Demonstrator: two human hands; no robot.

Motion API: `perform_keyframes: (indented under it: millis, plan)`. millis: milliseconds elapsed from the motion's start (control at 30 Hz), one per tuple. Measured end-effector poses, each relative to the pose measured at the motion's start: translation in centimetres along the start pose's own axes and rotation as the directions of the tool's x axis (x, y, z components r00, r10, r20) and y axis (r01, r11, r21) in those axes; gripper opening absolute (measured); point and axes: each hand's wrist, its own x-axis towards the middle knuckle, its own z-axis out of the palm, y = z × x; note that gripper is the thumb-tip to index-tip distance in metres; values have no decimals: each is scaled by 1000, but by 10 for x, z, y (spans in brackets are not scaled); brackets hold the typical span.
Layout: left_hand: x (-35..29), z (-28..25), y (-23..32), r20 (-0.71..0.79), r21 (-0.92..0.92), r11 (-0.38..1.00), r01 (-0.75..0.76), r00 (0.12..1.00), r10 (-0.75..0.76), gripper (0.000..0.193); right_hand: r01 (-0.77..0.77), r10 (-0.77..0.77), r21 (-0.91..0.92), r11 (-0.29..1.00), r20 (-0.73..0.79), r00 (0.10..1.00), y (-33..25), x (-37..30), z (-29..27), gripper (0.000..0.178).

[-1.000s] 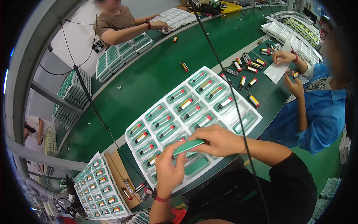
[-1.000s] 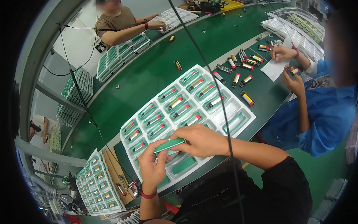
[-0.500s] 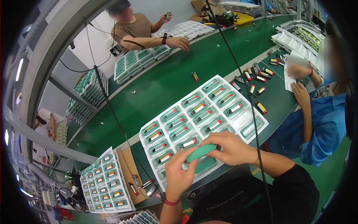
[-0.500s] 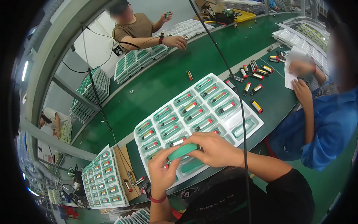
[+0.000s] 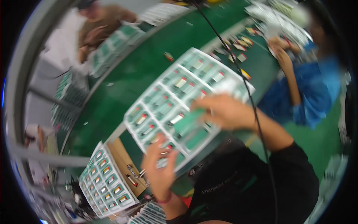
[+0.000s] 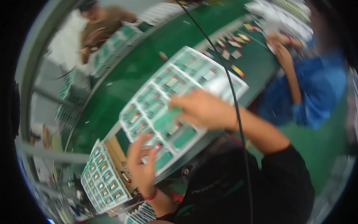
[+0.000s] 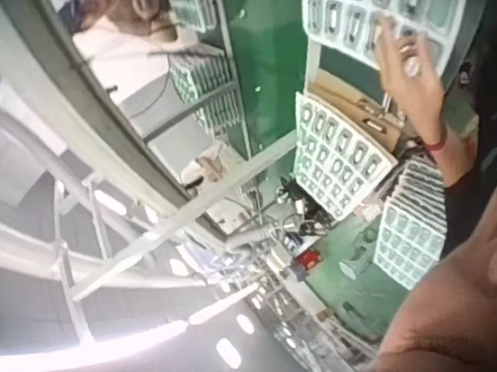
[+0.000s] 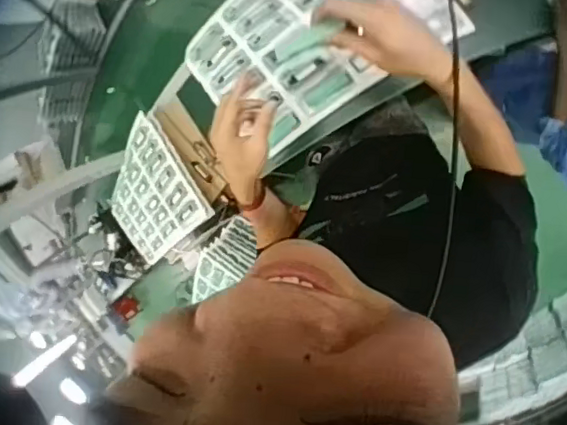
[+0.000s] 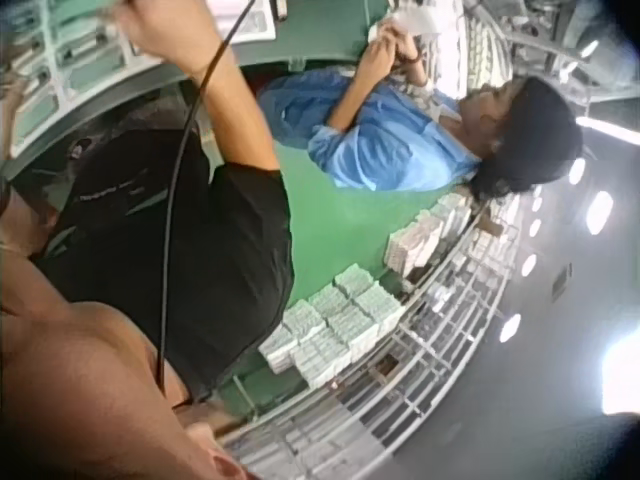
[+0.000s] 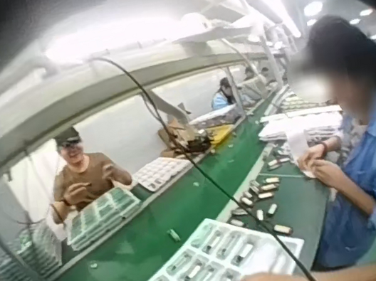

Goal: Assembling small electronic battery packs into plastic housing trays.

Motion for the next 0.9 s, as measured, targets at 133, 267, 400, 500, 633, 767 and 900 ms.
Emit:
perform_keyframes:
  millis: [133,267,400,500,633,767,900]
  plan:
    - [-28,-52,-34,-217,89,985,145,968,-123,39,-197,130,-183,963,-328,936,85,-36,-80,20]
    - [-52,-83,-52,-360,139,949,283,907,-218,28,-333,277,-356,873,-200,940,146,-73,-99,21]
    - [-53,-85,-73,-330,114,939,326,903,-273,25,-325,342,-354,877,-16,940,142,-74,-90,23]
    - [-62,-91,-72,-364,115,925,362,882,-300,24,-297,354,-395,870,80,932,157,-51,-70,21]
    - [-69,-90,-94,-418,152,905,397,856,-306,24,-147,113,-561,815,-95,989,152,-51,-65,44]
    - [-63,-90,-72,-408,411,817,405,883,-232,22,-230,160,-569,789,-172,972,110,-75,-60,28]
    - [-71,-84,-56,-409,521,687,507,854,-320,26,-62,104,-141,988,310,945,57,-87,-33,9]
